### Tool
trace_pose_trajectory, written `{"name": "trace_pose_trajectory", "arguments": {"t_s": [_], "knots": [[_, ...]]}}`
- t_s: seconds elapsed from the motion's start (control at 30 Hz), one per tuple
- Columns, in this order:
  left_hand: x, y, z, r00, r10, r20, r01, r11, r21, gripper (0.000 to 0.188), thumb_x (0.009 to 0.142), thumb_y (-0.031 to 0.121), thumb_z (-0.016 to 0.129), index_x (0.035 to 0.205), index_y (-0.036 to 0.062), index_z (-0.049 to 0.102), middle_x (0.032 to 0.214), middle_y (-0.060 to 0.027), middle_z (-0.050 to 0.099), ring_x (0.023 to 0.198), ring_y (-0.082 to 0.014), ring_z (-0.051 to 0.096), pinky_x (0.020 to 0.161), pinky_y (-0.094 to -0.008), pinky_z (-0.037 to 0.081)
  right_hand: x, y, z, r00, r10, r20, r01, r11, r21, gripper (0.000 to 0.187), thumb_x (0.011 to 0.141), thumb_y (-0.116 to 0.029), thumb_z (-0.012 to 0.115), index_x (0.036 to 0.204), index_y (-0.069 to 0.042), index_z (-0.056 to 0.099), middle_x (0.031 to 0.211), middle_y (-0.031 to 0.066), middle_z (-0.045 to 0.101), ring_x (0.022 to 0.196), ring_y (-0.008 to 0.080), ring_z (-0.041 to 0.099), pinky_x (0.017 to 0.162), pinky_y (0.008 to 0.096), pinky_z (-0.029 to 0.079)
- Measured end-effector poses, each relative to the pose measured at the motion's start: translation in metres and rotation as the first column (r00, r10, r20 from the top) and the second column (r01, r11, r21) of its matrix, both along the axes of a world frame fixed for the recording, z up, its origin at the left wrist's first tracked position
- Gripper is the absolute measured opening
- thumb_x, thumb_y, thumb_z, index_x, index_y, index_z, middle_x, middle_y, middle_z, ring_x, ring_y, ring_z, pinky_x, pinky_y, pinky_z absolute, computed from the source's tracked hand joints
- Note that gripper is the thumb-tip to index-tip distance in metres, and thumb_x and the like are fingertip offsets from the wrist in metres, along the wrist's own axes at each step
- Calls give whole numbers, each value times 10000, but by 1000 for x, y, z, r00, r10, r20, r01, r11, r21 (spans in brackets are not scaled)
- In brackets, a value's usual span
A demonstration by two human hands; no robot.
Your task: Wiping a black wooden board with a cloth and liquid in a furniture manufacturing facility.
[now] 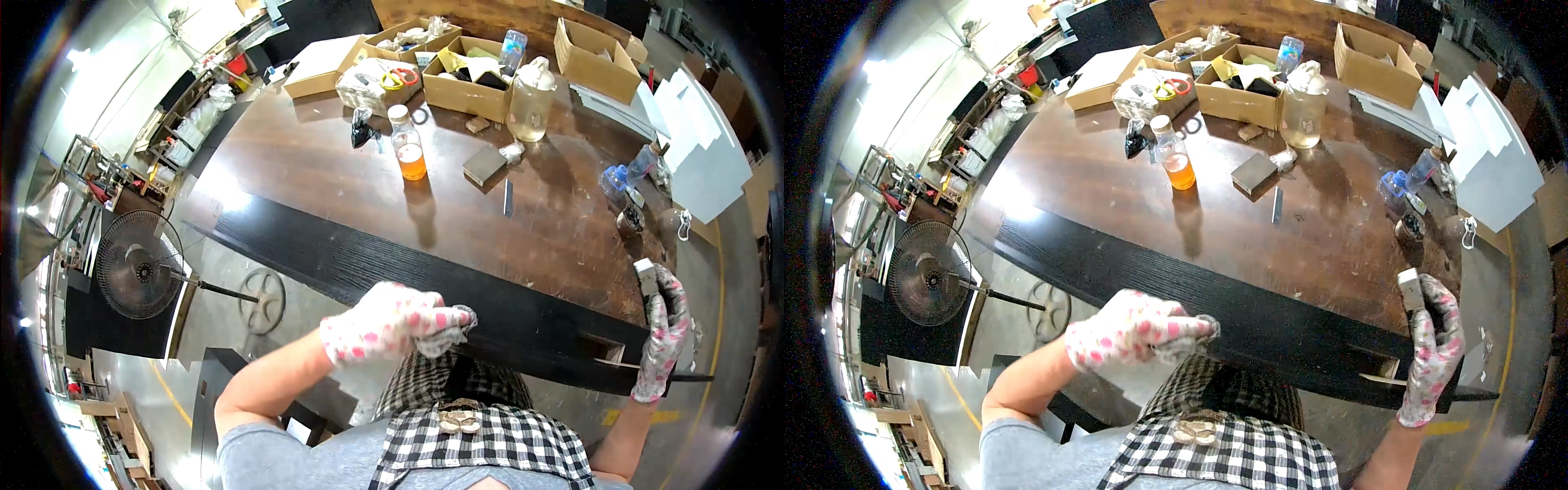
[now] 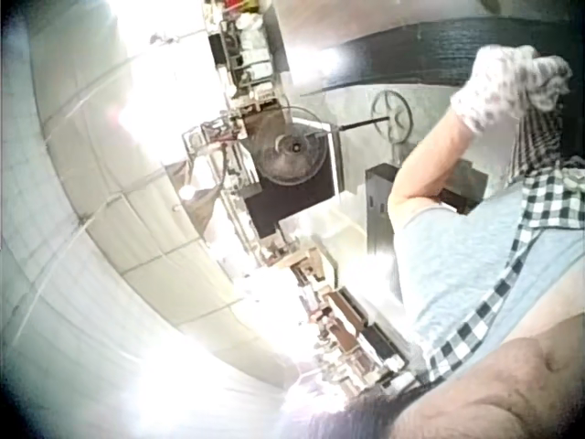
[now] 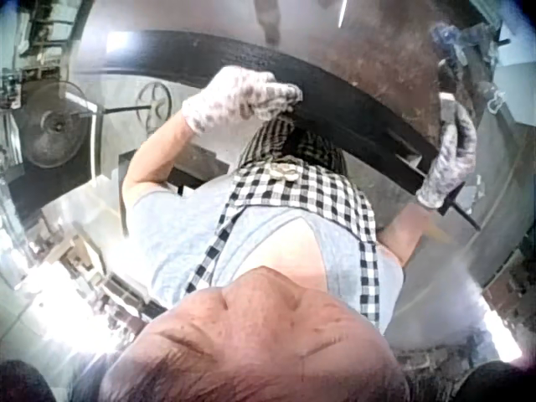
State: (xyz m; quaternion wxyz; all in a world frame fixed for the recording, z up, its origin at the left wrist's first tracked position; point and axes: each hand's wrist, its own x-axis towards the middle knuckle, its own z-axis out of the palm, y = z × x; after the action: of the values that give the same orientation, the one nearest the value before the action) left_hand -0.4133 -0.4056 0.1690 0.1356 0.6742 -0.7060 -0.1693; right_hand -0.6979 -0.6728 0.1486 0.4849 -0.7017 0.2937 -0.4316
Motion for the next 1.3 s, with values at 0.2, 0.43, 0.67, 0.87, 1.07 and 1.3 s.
{"name": "trace_pose_trajectory", "arguments": {"t_s": [0.2, 0.43, 0.67, 0.87, 1.07, 1.3], "knots": [[51, -50, -33, 960, -57, -273, 8, 984, -177, 494, 750, 95, 674, 1234, 160, 602, 974, -91, 660, 846, -293, 657, 748, -362, 536, 31, -33, -47, 974, 100, -201, -64, 982, 179, 276, 908, -113, 585, 1162, -4, 601, 1083, 42, 624, 981, 116, 574, 876, 261, 454], [18, -61, -123, 970, 241, -45, -241, 905, -349, 573, 785, 361, 684, 1265, 94, 521, 1146, -137, 567, 1176, -341, 488, 1088, -516, 285, 32, -49, -135, 992, -83, -94, 102, 970, 222, 267, 943, -190, 582, 1120, 6, 618, 1060, 48, 620, 958, 123, 557, 865, 274, 439], [74, -28, -118, 856, 510, 79, -422, 780, -462, 280, 755, 116, 609, 1033, 128, 642, 989, -105, 651, 1006, -297, 597, 1050, -493, 364, 34, -49, -151, 971, -232, -63, 240, 942, 234, 255, 955, -162, 562, 1119, 28, 607, 1022, 28, 615, 908, 91, 554, 823, 252, 452], [212, 113, -141, 366, 814, 451, -494, 581, -648, 268, 919, 203, 494, 1116, 60, 607, 1013, -115, 623, 880, -229, 611, 802, -342, 503, 43, -39, -149, 968, -172, -184, 182, 982, 40, 175, 948, -118, 563, 1056, -4, 638, 991, 23, 634, 892, 96, 566, 826, 261, 460], [80, 11, -143, 693, 716, 80, -560, 605, -565, 278, 978, 190, 395, 998, 41, 629, 999, -124, 646, 981, -277, 600, 980, -386, 406, 38, -39, -150, 968, -196, -160, 218, 966, 141, 203, 960, -129, 555, 1091, 8, 627, 1012, 21, 626, 905, 91, 563, 837, 247, 459], [185, 107, -140, 285, 913, 291, -692, 406, -597, 241, 822, 87, 557, 1053, 103, 620, 1098, -121, 625, 1063, -308, 568, 1064, -470, 335, 49, -30, -137, 971, -163, -177, 195, 965, 177, 250, 964, -188, 559, 1102, 10, 626, 1021, 29, 626, 914, 97, 561, 844, 260, 449]]}}
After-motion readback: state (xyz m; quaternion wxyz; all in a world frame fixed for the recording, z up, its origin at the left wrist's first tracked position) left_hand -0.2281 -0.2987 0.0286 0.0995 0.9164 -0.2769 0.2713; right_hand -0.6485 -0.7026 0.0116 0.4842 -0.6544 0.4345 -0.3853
